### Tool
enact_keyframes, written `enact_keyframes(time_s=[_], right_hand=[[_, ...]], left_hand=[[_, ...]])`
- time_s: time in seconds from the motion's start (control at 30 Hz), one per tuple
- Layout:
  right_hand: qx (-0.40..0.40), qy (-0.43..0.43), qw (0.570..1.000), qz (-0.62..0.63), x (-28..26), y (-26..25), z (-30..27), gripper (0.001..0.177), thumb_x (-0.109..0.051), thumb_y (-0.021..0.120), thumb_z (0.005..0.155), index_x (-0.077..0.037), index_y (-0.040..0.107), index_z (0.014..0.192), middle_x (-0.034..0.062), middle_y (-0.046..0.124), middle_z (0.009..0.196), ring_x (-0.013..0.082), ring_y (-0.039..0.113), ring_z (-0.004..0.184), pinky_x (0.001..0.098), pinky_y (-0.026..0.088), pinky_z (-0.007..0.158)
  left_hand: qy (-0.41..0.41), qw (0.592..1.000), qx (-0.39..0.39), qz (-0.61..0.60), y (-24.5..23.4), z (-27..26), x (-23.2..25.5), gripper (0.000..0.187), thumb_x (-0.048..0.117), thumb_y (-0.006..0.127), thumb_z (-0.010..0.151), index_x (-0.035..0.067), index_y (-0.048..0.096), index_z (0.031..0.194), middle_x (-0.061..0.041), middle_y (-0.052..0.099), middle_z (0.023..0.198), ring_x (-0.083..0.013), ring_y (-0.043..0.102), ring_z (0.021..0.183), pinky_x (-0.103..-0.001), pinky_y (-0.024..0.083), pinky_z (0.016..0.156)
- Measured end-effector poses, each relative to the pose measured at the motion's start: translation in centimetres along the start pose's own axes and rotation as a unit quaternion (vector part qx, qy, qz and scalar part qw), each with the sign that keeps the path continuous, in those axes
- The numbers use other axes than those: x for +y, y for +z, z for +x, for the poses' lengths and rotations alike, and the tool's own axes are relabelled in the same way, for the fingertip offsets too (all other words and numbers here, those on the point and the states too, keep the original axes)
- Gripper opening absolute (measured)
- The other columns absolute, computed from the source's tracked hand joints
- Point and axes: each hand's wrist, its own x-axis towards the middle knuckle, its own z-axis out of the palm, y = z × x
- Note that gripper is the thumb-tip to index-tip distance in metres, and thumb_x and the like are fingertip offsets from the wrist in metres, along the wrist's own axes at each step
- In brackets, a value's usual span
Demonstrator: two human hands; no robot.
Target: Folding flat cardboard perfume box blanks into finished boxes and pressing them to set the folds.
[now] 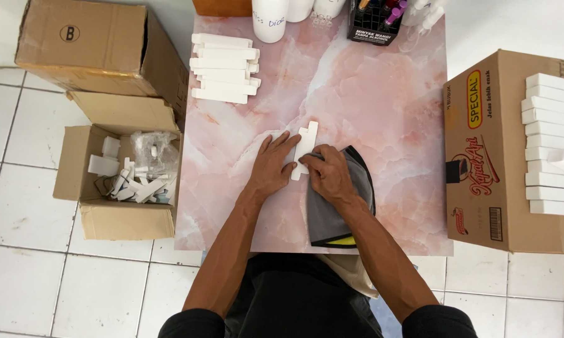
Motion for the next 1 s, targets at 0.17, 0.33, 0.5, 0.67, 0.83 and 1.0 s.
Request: enact_keyframes(time_s=[0.17, 0.33, 0.5, 0.67, 0.83, 1.0], right_hand=[[0.011, 0.001, 1.0, -0.015, 1.4, 1.0, 0.1, 0.017, 0.006, 0.065, 0.093, -0.007, 0.076, 0.094, 0.0102, 0.057, 0.084, 0.0272, 0.058, 0.066, 0.0344, 0.043, 0.053], [0.02, 0.005, 0.999, -0.033, 2.3, 1.4, 0.5, 0.016, 0.005, 0.066, 0.094, -0.008, 0.076, 0.095, 0.0096, 0.056, 0.086, 0.0282, 0.059, 0.068, 0.0352, 0.043, 0.054], [0.021, 0.025, 0.999, -0.038, 2.5, 1.3, 1.5, 0.018, 0.008, 0.067, 0.093, -0.006, 0.077, 0.098, 0.0112, 0.057, 0.086, 0.0308, 0.061, 0.07, 0.037, 0.046, 0.056], [0.034, 0.027, 0.998, -0.053, 3.6, 1.9, 2.0, 0.018, 0.008, 0.068, 0.092, -0.006, 0.077, 0.097, 0.0103, 0.058, 0.085, 0.0283, 0.061, 0.07, 0.0344, 0.046, 0.057], [0.033, 0.035, 0.997, -0.062, 4.6, 2.3, 2.3, 0.014, 0.005, 0.07, 0.093, -0.006, 0.077, 0.096, 0.01, 0.057, 0.086, 0.0283, 0.061, 0.07, 0.0348, 0.046, 0.057], [0.031, 0.025, 0.998, -0.055, 4.4, 2.0, 2.7, 0.012, 0.003, 0.071, 0.094, -0.006, 0.077, 0.099, 0.0121, 0.058, 0.089, 0.0311, 0.062, 0.074, 0.0374, 0.047, 0.059]], left_hand=[[-0.002, 1.0, 0.003, 0.001, 0.0, -0.1, 0.0, 0.063, 0.011, 0.065, 0.094, 0.015, 0.045, 0.154, -0.007, 0.053, 0.152, -0.0259, 0.036, 0.15, -0.048, 0.006, 0.128], [-0.004, 1.0, 0.002, 0.001, 0.1, 0.0, 0.0, 0.061, 0.011, 0.065, 0.095, 0.014, 0.047, 0.153, -0.008, 0.055, 0.151, -0.0261, 0.037, 0.149, -0.049, 0.006, 0.128], [0.008, 0.999, 0.034, -0.015, 0.4, -0.3, -0.2, 0.057, 0.01, 0.068, 0.094, 0.014, 0.053, 0.148, -0.008, 0.06, 0.145, -0.0275, 0.042, 0.146, -0.049, 0.009, 0.127], [0.005, 0.999, 0.039, -0.022, 0.6, -0.4, -0.4, 0.054, 0.013, 0.07, 0.094, 0.015, 0.055, 0.146, -0.006, 0.061, 0.144, -0.026, 0.043, 0.146, -0.048, 0.01, 0.128], [-0.005, 0.998, 0.049, -0.025, 0.4, -0.5, 0.1, 0.052, 0.016, 0.072, 0.093, 0.015, 0.057, 0.144, -0.005, 0.063, 0.141, -0.0245, 0.044, 0.145, -0.045, 0.012, 0.128], [-0.003, 0.998, 0.067, -0.008, 0.8, -0.6, 0.1, 0.051, 0.02, 0.074, 0.093, 0.016, 0.059, 0.142, -0.005, 0.062, 0.142, -0.0239, 0.045, 0.144, -0.045, 0.013, 0.128]])
